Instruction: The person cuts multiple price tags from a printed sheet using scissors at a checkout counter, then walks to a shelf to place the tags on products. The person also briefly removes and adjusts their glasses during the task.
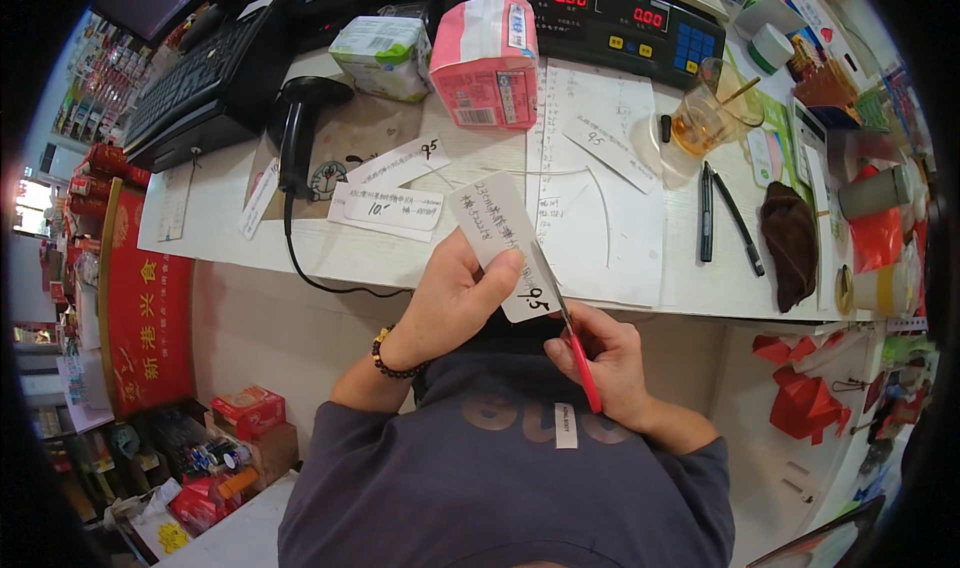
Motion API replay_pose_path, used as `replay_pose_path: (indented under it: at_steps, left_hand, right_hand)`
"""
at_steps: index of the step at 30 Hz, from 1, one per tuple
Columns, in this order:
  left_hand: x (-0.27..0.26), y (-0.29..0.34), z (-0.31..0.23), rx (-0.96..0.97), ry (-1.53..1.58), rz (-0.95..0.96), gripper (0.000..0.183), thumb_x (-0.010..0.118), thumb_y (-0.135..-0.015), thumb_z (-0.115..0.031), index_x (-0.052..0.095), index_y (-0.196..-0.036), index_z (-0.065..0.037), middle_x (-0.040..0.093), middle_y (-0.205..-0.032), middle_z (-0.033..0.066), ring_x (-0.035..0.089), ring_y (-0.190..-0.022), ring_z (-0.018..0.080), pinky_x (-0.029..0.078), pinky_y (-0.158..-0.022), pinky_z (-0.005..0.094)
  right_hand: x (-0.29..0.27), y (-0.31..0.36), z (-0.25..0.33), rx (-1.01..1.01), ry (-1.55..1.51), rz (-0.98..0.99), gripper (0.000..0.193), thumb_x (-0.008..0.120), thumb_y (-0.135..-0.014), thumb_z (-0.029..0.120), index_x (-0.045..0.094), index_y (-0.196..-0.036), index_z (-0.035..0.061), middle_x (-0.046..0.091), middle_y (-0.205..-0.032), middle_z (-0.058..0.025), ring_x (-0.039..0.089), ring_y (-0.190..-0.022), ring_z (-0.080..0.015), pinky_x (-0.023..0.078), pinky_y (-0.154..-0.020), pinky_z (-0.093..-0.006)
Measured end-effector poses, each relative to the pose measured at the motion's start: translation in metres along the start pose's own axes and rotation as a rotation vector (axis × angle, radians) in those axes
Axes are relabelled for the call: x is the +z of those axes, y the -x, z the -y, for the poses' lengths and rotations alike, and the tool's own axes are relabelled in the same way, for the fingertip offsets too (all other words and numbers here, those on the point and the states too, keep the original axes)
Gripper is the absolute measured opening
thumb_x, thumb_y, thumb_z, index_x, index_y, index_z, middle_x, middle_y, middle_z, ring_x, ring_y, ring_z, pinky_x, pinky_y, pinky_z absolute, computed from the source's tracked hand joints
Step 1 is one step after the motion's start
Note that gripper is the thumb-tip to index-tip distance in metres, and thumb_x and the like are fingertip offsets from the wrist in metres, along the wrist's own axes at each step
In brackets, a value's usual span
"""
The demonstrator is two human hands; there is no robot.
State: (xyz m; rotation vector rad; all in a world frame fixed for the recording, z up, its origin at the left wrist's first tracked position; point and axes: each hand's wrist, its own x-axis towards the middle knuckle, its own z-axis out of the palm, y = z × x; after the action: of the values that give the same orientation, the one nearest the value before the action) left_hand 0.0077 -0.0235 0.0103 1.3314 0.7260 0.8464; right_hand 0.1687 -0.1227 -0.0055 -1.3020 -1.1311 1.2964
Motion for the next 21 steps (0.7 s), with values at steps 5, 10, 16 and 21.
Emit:
replay_pose_path:
  at_steps: [5,10,16,21]
  left_hand:
    - [-0.001,0.000,0.002,-0.005,-0.011,0.002,0.019,0.048,-0.087,-0.010,0.048,-0.101,0.003,0.057,-0.089,0.0034,0.052,-0.079,0.0063,0.044,-0.067,0.0223]
    - [-0.001,0.000,0.003,-0.018,0.022,-0.003,0.020,0.049,-0.088,-0.011,0.048,-0.101,0.003,0.057,-0.090,0.0035,0.052,-0.079,0.0064,0.044,-0.068,0.0222]
    - [0.006,0.002,0.002,-0.076,0.030,0.052,0.020,0.048,-0.088,-0.012,0.049,-0.101,0.003,0.058,-0.090,0.0035,0.052,-0.080,0.0065,0.044,-0.069,0.0228]
    - [0.007,0.002,0.002,-0.096,-0.010,0.077,0.020,0.048,-0.088,-0.012,0.048,-0.101,0.003,0.058,-0.090,0.0036,0.052,-0.080,0.0063,0.043,-0.069,0.0228]
  right_hand:
    - [-0.002,0.000,0.000,0.013,0.002,0.012,0.031,0.065,-0.077,0.006,0.056,-0.105,-0.0018,0.046,-0.066,0.0042,0.037,-0.058,-0.0018,0.033,-0.051,-0.0164]
    - [-0.002,-0.001,-0.005,0.005,0.009,0.000,0.030,0.064,-0.076,0.004,0.056,-0.104,-0.0018,0.048,-0.067,0.0030,0.039,-0.059,-0.0020,0.034,-0.053,-0.0170]
    - [0.002,-0.002,-0.009,-0.033,-0.084,-0.033,0.030,0.063,-0.076,0.002,0.055,-0.105,-0.0016,0.050,-0.069,0.0027,0.041,-0.060,-0.0020,0.035,-0.054,-0.0162]
    - [0.001,-0.001,-0.012,-0.037,-0.095,-0.023,0.029,0.062,-0.077,0.001,0.054,-0.105,-0.0019,0.051,-0.072,0.0027,0.042,-0.062,-0.0017,0.036,-0.055,-0.0159]
